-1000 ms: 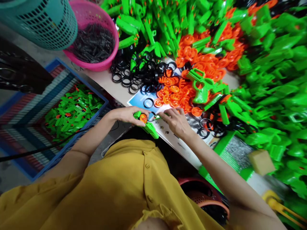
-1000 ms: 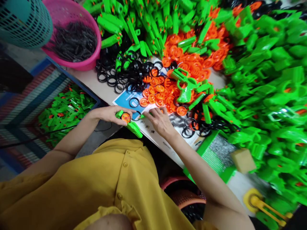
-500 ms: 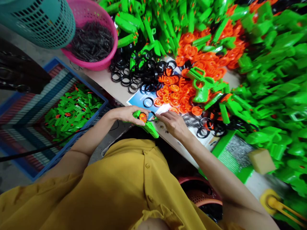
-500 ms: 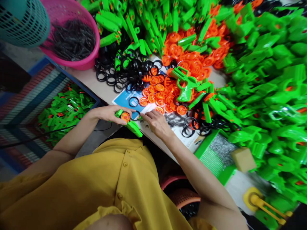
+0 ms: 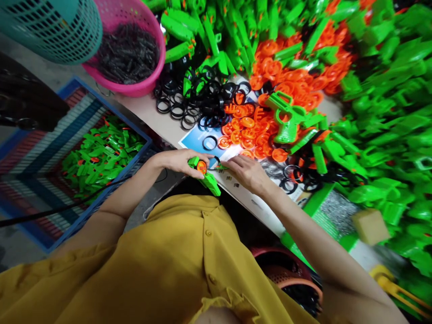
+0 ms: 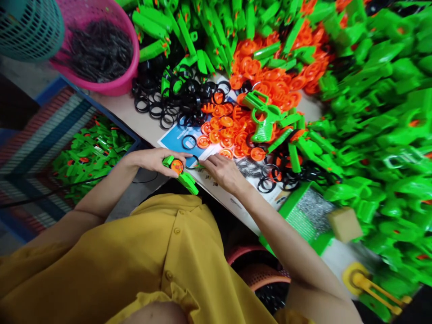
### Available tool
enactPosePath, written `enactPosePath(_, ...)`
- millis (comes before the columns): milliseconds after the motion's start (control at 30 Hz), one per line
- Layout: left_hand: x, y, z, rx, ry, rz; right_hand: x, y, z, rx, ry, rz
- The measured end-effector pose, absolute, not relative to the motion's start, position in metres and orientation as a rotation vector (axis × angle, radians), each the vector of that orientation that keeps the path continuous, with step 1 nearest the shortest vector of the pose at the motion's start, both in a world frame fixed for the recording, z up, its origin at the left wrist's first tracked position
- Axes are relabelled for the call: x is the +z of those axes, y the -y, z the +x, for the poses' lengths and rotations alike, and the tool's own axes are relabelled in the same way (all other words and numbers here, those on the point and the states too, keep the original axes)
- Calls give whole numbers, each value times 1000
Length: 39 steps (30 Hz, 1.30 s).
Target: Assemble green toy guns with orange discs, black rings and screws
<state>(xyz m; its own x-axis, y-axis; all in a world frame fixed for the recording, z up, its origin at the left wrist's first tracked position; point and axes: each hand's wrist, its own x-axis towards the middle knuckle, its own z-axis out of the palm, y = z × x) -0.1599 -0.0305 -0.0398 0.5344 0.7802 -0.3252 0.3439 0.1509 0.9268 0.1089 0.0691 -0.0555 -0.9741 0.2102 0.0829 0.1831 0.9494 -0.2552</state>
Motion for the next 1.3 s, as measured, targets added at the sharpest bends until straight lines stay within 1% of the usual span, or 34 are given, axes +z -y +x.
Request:
enactPosePath(133, -41, 31, -160, 397, -1043, 1456, -52, -75, 109, 420, 3018, -253)
enactPosePath(467, -38, 30, -160, 384, -1056, 1447, -33, -75, 102, 249, 3157, -89)
enactPosePath(633, -41, 31, -160, 401, -1072, 1448, -33, -82, 98, 333, 3182, 8)
enactPosePath(800, -42, 31, -159, 386, -1069, 1453, -44, -77, 106, 388, 3049, -116)
enactPosePath(1000, -40, 31, -158, 388, -1058, 1462, -45, -73, 107, 552, 2996, -205)
enactPosePath(1133, -42, 31, -158, 399, -1061, 1470, -37, -75, 101, 500, 3099, -164)
enactPosePath(1300, -44, 31, -158, 423, -1065, 1464, -31, -68, 98, 387, 3157, -213)
